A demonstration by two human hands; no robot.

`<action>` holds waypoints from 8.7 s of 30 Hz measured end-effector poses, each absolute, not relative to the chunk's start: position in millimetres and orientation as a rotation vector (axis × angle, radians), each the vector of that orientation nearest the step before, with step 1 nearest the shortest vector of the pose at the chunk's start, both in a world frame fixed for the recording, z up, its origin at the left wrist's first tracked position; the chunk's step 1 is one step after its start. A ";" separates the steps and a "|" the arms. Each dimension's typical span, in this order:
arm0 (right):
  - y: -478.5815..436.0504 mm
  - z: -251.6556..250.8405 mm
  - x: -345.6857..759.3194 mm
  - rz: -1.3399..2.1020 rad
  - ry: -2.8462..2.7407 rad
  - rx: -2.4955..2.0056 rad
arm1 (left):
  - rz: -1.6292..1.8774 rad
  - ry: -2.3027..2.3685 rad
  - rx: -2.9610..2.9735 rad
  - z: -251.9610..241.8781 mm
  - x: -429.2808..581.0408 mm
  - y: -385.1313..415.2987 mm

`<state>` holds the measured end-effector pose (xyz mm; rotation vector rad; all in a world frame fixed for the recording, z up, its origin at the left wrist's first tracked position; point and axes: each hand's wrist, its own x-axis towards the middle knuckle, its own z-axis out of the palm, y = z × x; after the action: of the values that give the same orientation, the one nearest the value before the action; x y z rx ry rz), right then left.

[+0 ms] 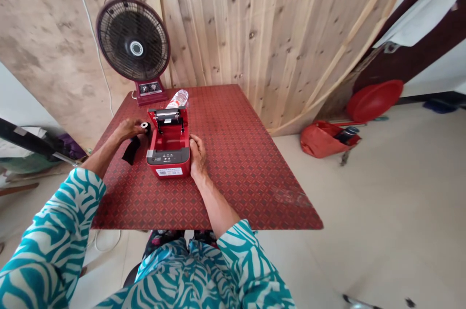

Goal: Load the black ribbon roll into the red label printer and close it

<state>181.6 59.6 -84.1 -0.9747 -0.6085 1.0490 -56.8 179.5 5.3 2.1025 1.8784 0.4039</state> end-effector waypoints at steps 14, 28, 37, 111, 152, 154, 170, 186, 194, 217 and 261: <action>59.8 -79.6 179.9 1.085 -0.581 -0.951 | 0.891 1.013 2.082 41.4 -27.6 90.7; 56.9 -70.9 178.5 1.073 -0.581 -0.949 | -0.383 1.415 2.697 44.4 62.2 120.0; 40.2 -47.7 197.0 0.898 -1.013 -0.932 | 0.398 1.222 2.453 44.8 17.8 99.8; 57.7 -46.8 192.8 1.041 -0.920 -1.054 | 1.073 1.170 1.392 -21.5 -12.8 74.0; 48.7 -73.0 178.1 0.902 -0.732 -0.965 | 1.149 0.937 1.033 -26.7 -7.2 52.9; 47.8 -72.0 177.6 0.911 -0.715 -0.970 | 1.146 0.934 1.042 -25.9 -5.9 51.9; 46.4 -77.8 175.2 0.917 -0.711 -0.974 | 1.151 1.194 1.662 -4.0 -8.3 50.3; 55.3 -87.3 175.2 0.975 -0.665 -0.967 | -0.054 1.579 2.718 48.5 54.3 101.6; 55.0 -83.5 176.0 0.998 -0.668 -0.963 | -0.460 1.446 2.790 50.3 67.5 115.0; 51.3 -77.4 177.3 1.008 -0.644 -0.985 | 0.008 1.501 2.697 58.3 45.5 100.0; 54.5 -86.0 181.8 1.053 -0.544 -0.957 | 0.575 1.812 2.074 23.0 -53.6 178.7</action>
<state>181.8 54.5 -86.0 -0.9575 -0.5436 1.0531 -53.6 178.7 23.0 2.0738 1.8118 0.5751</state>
